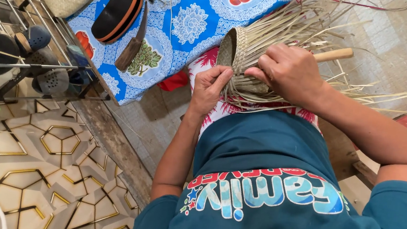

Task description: The person is weaving dried plant fibers to form the brim of a hat, using their hands and a small wooden tool to guide the strands.

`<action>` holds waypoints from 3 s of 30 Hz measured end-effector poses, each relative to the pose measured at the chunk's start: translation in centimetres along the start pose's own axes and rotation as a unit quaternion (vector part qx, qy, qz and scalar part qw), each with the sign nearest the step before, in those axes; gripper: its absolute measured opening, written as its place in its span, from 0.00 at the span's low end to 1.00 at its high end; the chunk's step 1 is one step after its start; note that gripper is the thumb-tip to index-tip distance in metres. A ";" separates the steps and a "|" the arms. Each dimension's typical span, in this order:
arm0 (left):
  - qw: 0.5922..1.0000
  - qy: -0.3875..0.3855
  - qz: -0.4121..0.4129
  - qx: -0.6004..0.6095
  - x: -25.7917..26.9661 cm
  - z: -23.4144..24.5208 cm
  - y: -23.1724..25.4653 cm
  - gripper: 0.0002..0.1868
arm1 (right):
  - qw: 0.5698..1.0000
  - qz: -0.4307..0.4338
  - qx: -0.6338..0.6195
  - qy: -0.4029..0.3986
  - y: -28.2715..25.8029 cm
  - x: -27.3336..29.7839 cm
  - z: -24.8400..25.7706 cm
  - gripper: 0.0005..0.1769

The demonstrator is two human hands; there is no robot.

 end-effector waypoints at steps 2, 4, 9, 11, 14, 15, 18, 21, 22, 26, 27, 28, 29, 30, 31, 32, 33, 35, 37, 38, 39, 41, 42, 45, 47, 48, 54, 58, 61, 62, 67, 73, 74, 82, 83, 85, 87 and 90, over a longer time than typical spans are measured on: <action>1.000 -0.001 0.005 0.006 0.0 0.0 0.3 0.09 | 0.997 -0.030 -0.066 -0.002 0.3 0.3 -0.5 0.21; 1.000 0.000 0.007 0.012 -0.1 0.0 0.5 0.09 | 0.990 -0.055 -0.130 -0.003 0.4 0.4 -0.9 0.20; 0.999 0.006 0.024 0.040 -0.2 -0.3 1.5 0.09 | 0.988 -0.058 -0.140 0.019 0.1 0.5 -2.0 0.20; 0.999 0.007 0.029 0.039 -0.2 -0.4 1.8 0.08 | 0.991 -0.050 -0.124 0.025 -0.6 -0.1 -1.8 0.20; 0.999 0.024 0.033 0.035 -0.1 -0.8 1.9 0.08 | 0.991 -0.054 -0.121 0.027 -1.0 -0.6 -1.6 0.19; 0.998 0.039 0.031 0.032 -0.2 -1.0 1.8 0.07 | 0.989 -0.066 -0.133 0.023 -0.9 -0.7 -1.5 0.17; 0.972 0.134 -0.096 -0.164 0.5 -1.9 4.3 0.12 | 0.984 -0.092 -0.152 0.023 0.6 -0.6 -1.5 0.15; 0.903 0.198 -0.272 -0.267 0.5 -1.7 3.3 0.18 | 0.977 -0.112 -0.180 0.012 1.4 -1.0 -0.8 0.13; 0.903 0.197 -0.275 -0.266 0.3 -1.8 3.4 0.18 | 0.978 -0.112 -0.177 0.015 1.4 -1.1 -0.6 0.13; 0.907 0.151 -0.283 -0.272 1.1 -2.1 3.5 0.20 | 0.975 -0.129 -0.181 0.001 1.0 -1.2 -0.6 0.12; 0.919 0.133 -0.262 -0.261 1.2 -2.3 3.5 0.21 | 0.973 -0.147 -0.178 -0.006 1.0 -1.0 -0.6 0.12; 0.919 0.133 -0.264 -0.261 1.1 -2.5 3.4 0.21 | 0.973 -0.146 -0.176 -0.005 1.1 -1.0 -0.6 0.12; 0.919 0.137 -0.259 -0.264 1.2 -2.6 3.2 0.21 | 0.971 -0.160 -0.178 -0.015 1.0 -1.0 -0.8 0.11; 0.918 0.141 -0.255 -0.268 1.2 -2.7 3.0 0.21 | 0.968 -0.174 -0.179 -0.025 1.0 -0.9 -0.9 0.11; 0.918 0.142 -0.255 -0.268 1.1 -2.8 2.8 0.21 | 0.968 -0.173 -0.180 -0.025 1.0 -1.0 -0.9 0.11; 0.904 0.154 -0.269 -0.294 1.0 -2.8 2.6 0.20 | 0.968 -0.177 -0.174 -0.033 1.0 -1.0 -0.9 0.11; 0.890 0.165 -0.283 -0.318 0.9 -2.9 2.5 0.19 | 0.969 -0.181 -0.166 -0.040 1.0 -1.1 -0.9 0.11; 0.870 0.189 -0.304 -0.339 0.9 -2.8 2.2 0.14 | 0.968 -0.183 -0.168 -0.042 0.9 -1.2 -1.0 0.11; 0.849 0.212 -0.325 -0.359 0.9 -2.6 3.0 0.10 | 0.967 -0.187 -0.170 -0.043 0.8 -1.2 -1.0 0.11; 0.851 0.224 -0.335 -0.338 1.0 -2.4 4.0 0.10 | 0.969 -0.180 -0.162 -0.050 0.7 -1.1 -1.1 0.11; 0.852 0.235 -0.345 -0.317 1.1 -2.3 5.0 0.09 | 0.971 -0.173 -0.154 -0.056 0.6 -1.0 -1.1 0.10; 0.889 0.229 -0.308 -0.251 1.5 -1.7 5.4 0.07 | 0.970 -0.175 -0.161 -0.059 0.7 -0.9 -1.1 0.10; 0.920 0.221 -0.266 -0.184 1.8 -1.3 5.6 0.06 | 0.968 -0.176 -0.169 -0.064 0.7 -0.8 -1.1 0.10; 0.957 0.267 -0.108 0.028 1.8 3.5 1.4 0.06 | 0.965 -0.189 -0.163 -0.078 0.5 -0.6 -0.8 0.10; 0.951 0.269 -0.040 0.145 1.1 7.7 0.6 0.05 | 0.968 -0.182 -0.156 -0.079 0.4 -0.5 -0.8 0.11; 0.928 0.265 0.029 0.260 0.7 9.8 0.1 0.07 | 0.970 -0.176 -0.148 -0.080 0.3 -0.5 -0.8 0.11; 0.869 0.261 0.107 0.407 1.9 18.3 -0.5 0.09 | 0.974 -0.157 -0.144 -0.078 0.1 -0.4 -0.9 0.10; 0.855 0.263 0.092 0.438 1.6 22.4 -1.0 0.10 | 0.976 -0.142 -0.145 -0.078 -0.1 -0.5 -0.7 0.09; 0.849 0.271 0.093 0.445 0.3 22.9 -0.8 0.10 | 0.977 -0.138 -0.142 -0.076 0.1 -0.3 -0.8 0.10; 0.855 0.264 0.096 0.436 -0.4 22.6 -0.9 0.11 | 0.979 -0.128 -0.144 -0.072 0.2 -0.2 -0.9 0.09; 0.909 0.168 0.118 0.362 -2.3 16.7 0.8 0.15 | 0.980 -0.117 -0.148 -0.067 0.1 0.0 -0.8 0.09; 0.968 0.068 0.132 0.200 -2.1 8.6 0.6 0.12 | 0.978 -0.117 -0.159 -0.060 0.3 0.2 -0.9 0.08; 0.983 0.031 0.116 0.135 -1.8 7.5 0.7 0.13 | 0.977 -0.120 -0.168 -0.061 0.3 0.2 -0.8 0.08; 0.995 -0.019 0.089 -0.049 1.4 4.2 2.3 0.14 | 0.970 -0.127 -0.195 -0.065 0.2 0.2 -0.7 0.08; 0.995 -0.009 0.080 -0.062 1.7 4.1 2.4 0.14 | 0.968 -0.133 -0.202 -0.063 0.3 0.3 -0.8 0.08; 0.995 0.001 0.071 -0.076 2.3 3.8 3.4 0.15 | 0.966 -0.138 -0.209 -0.060 0.3 0.5 -1.0 0.08; 0.981 0.039 0.075 -0.175 2.5 3.3 5.5 0.16 | 0.973 -0.135 -0.182 -0.043 0.4 0.6 -0.9 0.08; 0.972 0.083 0.082 -0.203 2.7 2.0 6.6 0.15 | 0.996 -0.065 -0.065 0.011 -0.1 0.2 -0.5 0.11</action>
Point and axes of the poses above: each hand's wrist, its own x-axis away from the middle knuckle, its own z-axis out of the back of the hand, y = z × x, the point moved 1 cm from there along -x, towards the middle knuckle, and after that the axes turned 8 degrees about -x, right-handed, at the moved point
